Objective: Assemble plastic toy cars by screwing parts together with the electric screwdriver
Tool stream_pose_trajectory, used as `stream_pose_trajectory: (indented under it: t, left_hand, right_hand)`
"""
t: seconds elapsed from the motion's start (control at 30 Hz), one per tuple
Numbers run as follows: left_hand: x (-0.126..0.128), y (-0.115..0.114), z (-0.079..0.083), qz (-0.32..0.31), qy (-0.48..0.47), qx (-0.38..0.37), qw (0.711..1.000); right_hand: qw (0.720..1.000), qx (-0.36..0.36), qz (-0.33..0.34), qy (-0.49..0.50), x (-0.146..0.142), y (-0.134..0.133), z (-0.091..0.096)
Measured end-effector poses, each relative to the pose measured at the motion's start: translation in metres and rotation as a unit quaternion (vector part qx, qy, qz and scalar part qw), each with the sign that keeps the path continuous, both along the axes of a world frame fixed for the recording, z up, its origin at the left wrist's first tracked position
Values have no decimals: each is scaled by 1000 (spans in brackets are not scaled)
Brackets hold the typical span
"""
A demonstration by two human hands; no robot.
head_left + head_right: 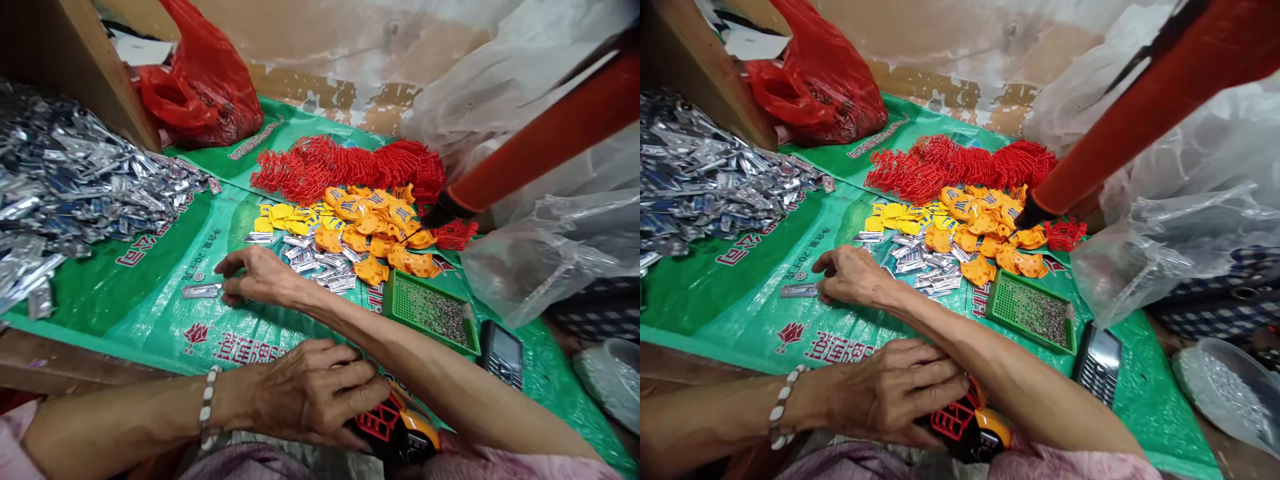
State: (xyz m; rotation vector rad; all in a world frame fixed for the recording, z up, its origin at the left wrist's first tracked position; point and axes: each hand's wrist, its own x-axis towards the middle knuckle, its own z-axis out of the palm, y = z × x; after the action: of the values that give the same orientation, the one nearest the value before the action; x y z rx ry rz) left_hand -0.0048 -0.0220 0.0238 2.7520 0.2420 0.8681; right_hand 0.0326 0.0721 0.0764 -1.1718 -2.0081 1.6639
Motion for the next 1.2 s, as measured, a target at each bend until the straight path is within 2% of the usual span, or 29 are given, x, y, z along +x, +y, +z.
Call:
stream_pose_trajectory:
  t: [0.13, 0.17, 0.2, 0.33, 0.43, 0.53, 0.7, 0.83, 1.0, 1.2]
  left_hand:
    - [1, 1, -1, -2, -31, -16, 999]
    - [1, 0, -2, -2, -31, -23, 999]
    - [2, 0, -3, 0, -29, -30, 999]
    - [5, -1, -4, 10, -18, -48, 999]
    - [5, -1, -3, 14, -12, -48, 999]
    - [5, 0, -1, 16, -10, -44, 999]
    - [3, 0, 0, 19, -27, -53, 998]
    - [1, -3, -2, 20, -13, -65, 998]
    - [1, -3, -4, 10, -9, -77, 997]
    - [1, -1, -1, 2, -37, -108, 993]
  right_hand:
    - [994, 88, -31, -50, 52, -12, 12]
    - [989, 120, -45, -78, 69, -17, 13]
    - [969, 189, -47, -153, 85, -21, 13]
    - [937, 255, -62, -230, 125, -38, -9]
    - [927, 288, -58, -235, 132, -46, -30]
    - [923, 309, -50, -223, 130, -48, -38]
    - [926, 321, -20, -199, 132, -50, -32]
    - [925, 343, -5, -165, 144, -56, -30]
    - [923, 366, -31, -116, 159, -64, -34]
    - [938, 325, -89, -76, 159, -68, -30]
